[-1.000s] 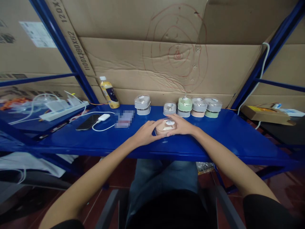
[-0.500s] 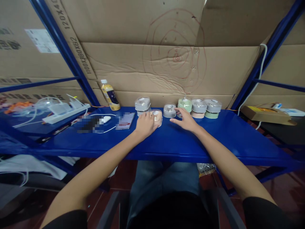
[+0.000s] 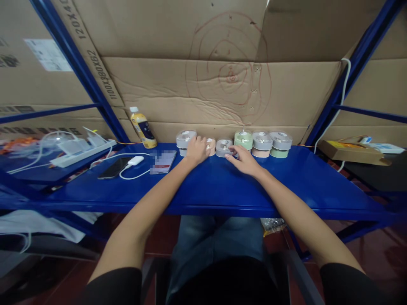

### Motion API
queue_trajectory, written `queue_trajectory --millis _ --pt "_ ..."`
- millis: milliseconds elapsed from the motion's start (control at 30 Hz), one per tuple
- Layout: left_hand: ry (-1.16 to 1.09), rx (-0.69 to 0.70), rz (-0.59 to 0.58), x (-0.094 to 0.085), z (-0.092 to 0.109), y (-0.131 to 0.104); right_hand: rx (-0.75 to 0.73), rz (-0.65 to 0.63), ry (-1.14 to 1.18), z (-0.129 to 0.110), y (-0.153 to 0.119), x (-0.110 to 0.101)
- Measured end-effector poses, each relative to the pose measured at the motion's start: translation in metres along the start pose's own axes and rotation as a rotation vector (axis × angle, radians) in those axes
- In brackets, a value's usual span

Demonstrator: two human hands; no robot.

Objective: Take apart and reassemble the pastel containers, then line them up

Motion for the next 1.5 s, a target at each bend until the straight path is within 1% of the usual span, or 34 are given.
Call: queue_trajectory --millis 67,133,167,233,300,333,400,467,533,600,633,700,733,800,833,867,933,1000,1067,1100,1167,1233,1300,1433,1500 --pt "0.001 -0.078 0.103 -0.012 -0.018 -0.003 -0.004 -0.003 -0.003 -0.001 0.001 -0.001" --pt "-0.004 -0.22 0.157 -0.018 -0.042 -0.005 0.0 -0.006 0.002 -0.001 0.001 0.0" --pt "-0.021 -0.299 0.152 -0.018 -0.054 -0.005 0.007 -0.007 0.006 -0.001 0.001 0.0" --pt "-0.087 -0.439 0.088 -0.009 -0.073 -0.004 0.024 -0.006 0.016 0.001 0.001 0.001" --pt "-0.165 -0.523 0.014 0.003 -0.086 -0.002 0.037 -0.007 0.021 0.003 0.0 0.002" --pt "-0.197 -0.538 -0.007 0.008 -0.089 -0.001 0.04 -0.007 0.021 0.003 0.0 0.001" --pt "-0.242 -0.525 -0.004 0.013 -0.093 0.0 0.039 -0.006 0.018 0.003 0.0 0.0" --pt "-0.275 -0.488 0.046 0.012 -0.096 -0.001 0.034 -0.004 0.015 0.003 0.001 -0.001" --pt "-0.317 -0.441 0.138 0.004 -0.097 -0.007 0.025 0.008 0.011 0.001 0.002 -0.004" --pt "-0.369 -0.357 0.257 -0.012 -0.092 -0.015 0.018 0.031 0.013 -0.002 0.003 -0.007" --pt "-0.402 -0.291 0.31 -0.021 -0.086 -0.021 0.016 0.046 0.016 -0.003 0.003 -0.01" --pt "-0.484 -0.106 0.374 -0.038 -0.065 -0.033 0.012 0.076 0.027 -0.008 0.003 -0.015" --pt "-0.533 0.009 0.374 -0.045 -0.051 -0.04 0.005 0.082 0.034 -0.011 0.003 -0.018" --pt "-0.642 0.233 0.322 -0.054 -0.02 -0.056 -0.027 0.05 0.051 -0.018 0.002 -0.019" --pt "-0.693 0.344 0.263 -0.055 -0.003 -0.064 -0.048 0.005 0.059 -0.022 0.002 -0.017" --pt "-0.74 0.429 0.204 -0.054 0.011 -0.072 -0.064 -0.056 0.063 -0.025 0.0 -0.012" --pt "-0.806 0.524 0.107 -0.048 0.031 -0.084 -0.065 -0.197 0.054 -0.028 -0.003 0.0" --pt "-0.846 0.536 0.052 -0.039 0.041 -0.089 -0.036 -0.322 0.047 -0.028 -0.008 0.012" --pt "-0.889 0.508 0.03 -0.028 0.043 -0.09 -0.018 -0.399 0.052 -0.03 -0.01 0.021" --pt "-0.915 0.493 0.023 -0.024 0.043 -0.09 -0.016 -0.415 0.056 -0.031 -0.011 0.023" --pt "-0.962 0.466 0.004 -0.016 0.041 -0.09 -0.011 -0.402 0.057 -0.033 -0.009 0.02" --pt "-0.977 0.441 -0.03 -0.01 0.038 -0.09 0.006 -0.351 0.06 -0.029 -0.006 0.01" --pt "-0.953 0.432 -0.055 -0.007 0.037 -0.09 0.037 -0.289 0.065 -0.019 -0.003 -0.006" --pt "-0.838 0.501 -0.072 -0.011 0.041 -0.095 0.166 -0.139 0.027 0.016 0.001 -0.043" --pt "-0.796 0.526 -0.09 -0.013 0.045 -0.097 0.234 -0.062 0.002 0.033 0.002 -0.058"
Point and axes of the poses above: each hand's wrist, its own y-axis towards the middle knuckle, its own x-axis out of the palm, z = x × y, the point moved 9 cm from there along y, towards the middle knuckle, and after that the axes turned 6 degrees about y, right-handed, at the moved point
